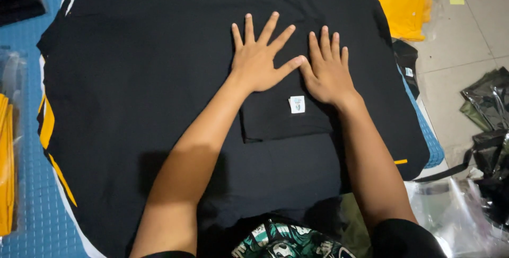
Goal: The person folds a black t-shirt with yellow and white sleeve accents on a blue cutting mat, then places it into a clear plastic bag. The process is repeated with a second identical t-shirt.
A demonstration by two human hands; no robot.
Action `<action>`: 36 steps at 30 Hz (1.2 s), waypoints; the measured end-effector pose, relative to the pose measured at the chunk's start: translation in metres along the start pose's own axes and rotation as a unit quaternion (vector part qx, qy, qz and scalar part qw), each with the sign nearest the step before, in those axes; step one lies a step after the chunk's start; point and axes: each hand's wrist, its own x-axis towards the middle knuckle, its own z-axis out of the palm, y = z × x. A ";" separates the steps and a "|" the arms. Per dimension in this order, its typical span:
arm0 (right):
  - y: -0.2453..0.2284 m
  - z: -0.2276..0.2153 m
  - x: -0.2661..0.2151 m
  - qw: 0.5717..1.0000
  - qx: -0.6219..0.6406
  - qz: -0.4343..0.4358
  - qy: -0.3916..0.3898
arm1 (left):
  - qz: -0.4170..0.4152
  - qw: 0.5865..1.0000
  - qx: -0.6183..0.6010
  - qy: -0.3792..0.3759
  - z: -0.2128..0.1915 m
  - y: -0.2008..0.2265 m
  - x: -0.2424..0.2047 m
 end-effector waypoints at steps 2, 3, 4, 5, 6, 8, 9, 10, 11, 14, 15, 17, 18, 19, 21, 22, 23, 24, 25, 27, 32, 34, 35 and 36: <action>0.012 0.001 -0.020 0.999 0.026 -0.022 0.029 | -0.002 1.000 -0.004 0.010 0.003 -0.012 0.003; 0.017 0.002 -0.032 0.996 0.052 -0.046 0.058 | -0.008 1.000 -0.007 0.020 0.005 -0.018 0.003; 0.019 0.003 -0.045 0.996 0.052 -0.044 0.058 | -0.005 1.000 -0.008 0.019 0.008 -0.027 0.003; 0.021 0.004 -0.058 0.987 0.084 -0.070 0.116 | -0.015 0.999 -0.006 0.043 0.011 -0.036 0.004; 0.022 0.006 -0.072 0.973 0.115 -0.097 0.174 | -0.026 0.997 -0.005 0.068 0.014 -0.045 0.004; 0.018 0.011 -0.096 0.949 0.099 -0.147 0.262 | 0.003 0.993 -0.004 0.115 0.018 -0.052 -0.004; 0.016 0.013 -0.106 0.912 0.082 -0.203 0.347 | 0.028 0.986 -0.001 0.165 0.019 -0.056 -0.008; 0.010 0.015 -0.114 0.913 0.081 -0.203 0.346 | 0.028 0.986 -0.003 0.165 0.012 -0.048 -0.015; 0.004 0.017 -0.120 0.908 0.055 -0.229 0.346 | 0.116 0.965 -0.002 0.235 0.005 -0.041 -0.021; 0.012 0.035 -0.127 0.904 0.037 -0.251 0.345 | 0.267 0.920 -0.029 0.285 -0.001 -0.011 -0.042; 0.017 0.044 -0.128 0.905 0.045 -0.248 0.342 | 0.328 0.905 -0.057 0.267 0.000 -0.001 -0.052; 0.019 0.045 -0.128 0.906 0.048 -0.243 0.344 | 0.350 0.910 -0.021 0.222 0.018 0.006 -0.077; 0.020 0.045 -0.127 0.906 0.048 -0.237 0.348 | 0.373 0.911 0.016 0.179 0.026 0.010 -0.088; 0.015 0.042 -0.126 0.906 0.049 -0.237 0.348 | 0.373 0.911 0.017 0.177 0.028 0.009 -0.094; 0.006 0.036 -0.125 0.891 0.043 -0.270 0.362 | 0.356 0.917 -0.030 0.177 0.032 0.006 -0.108; 0.004 0.037 -0.126 0.892 0.044 -0.270 0.361 | 0.354 0.918 -0.031 0.175 0.031 0.006 -0.110; 0.002 0.037 -0.126 0.892 0.034 -0.263 0.366 | 0.358 0.916 -0.032 0.180 0.029 0.005 -0.111; 0.001 0.037 -0.126 0.892 0.024 -0.256 0.371 | 0.362 0.913 -0.033 0.185 0.026 0.005 -0.112; 0.001 0.039 -0.125 0.893 0.023 -0.256 0.371 | 0.362 0.913 -0.034 0.185 0.027 0.007 -0.113; 0.004 0.043 -0.122 0.895 0.009 -0.244 0.374 | 0.343 0.918 -0.071 0.186 0.028 0.009 -0.112; 0.005 0.042 -0.126 0.900 0.010 -0.240 0.363 | 0.329 0.926 -0.075 0.171 0.029 0.010 -0.115; 0.003 0.039 -0.126 0.901 0.006 -0.242 0.361 | 0.335 0.925 -0.069 0.169 0.031 0.010 -0.115; 0.002 0.039 -0.126 0.904 0.012 -0.242 0.351 | 0.333 0.927 -0.065 0.160 0.034 0.009 -0.115; 0.002 0.038 -0.126 0.908 0.018 -0.242 0.342 | 0.331 0.929 -0.062 0.151 0.037 0.008 -0.115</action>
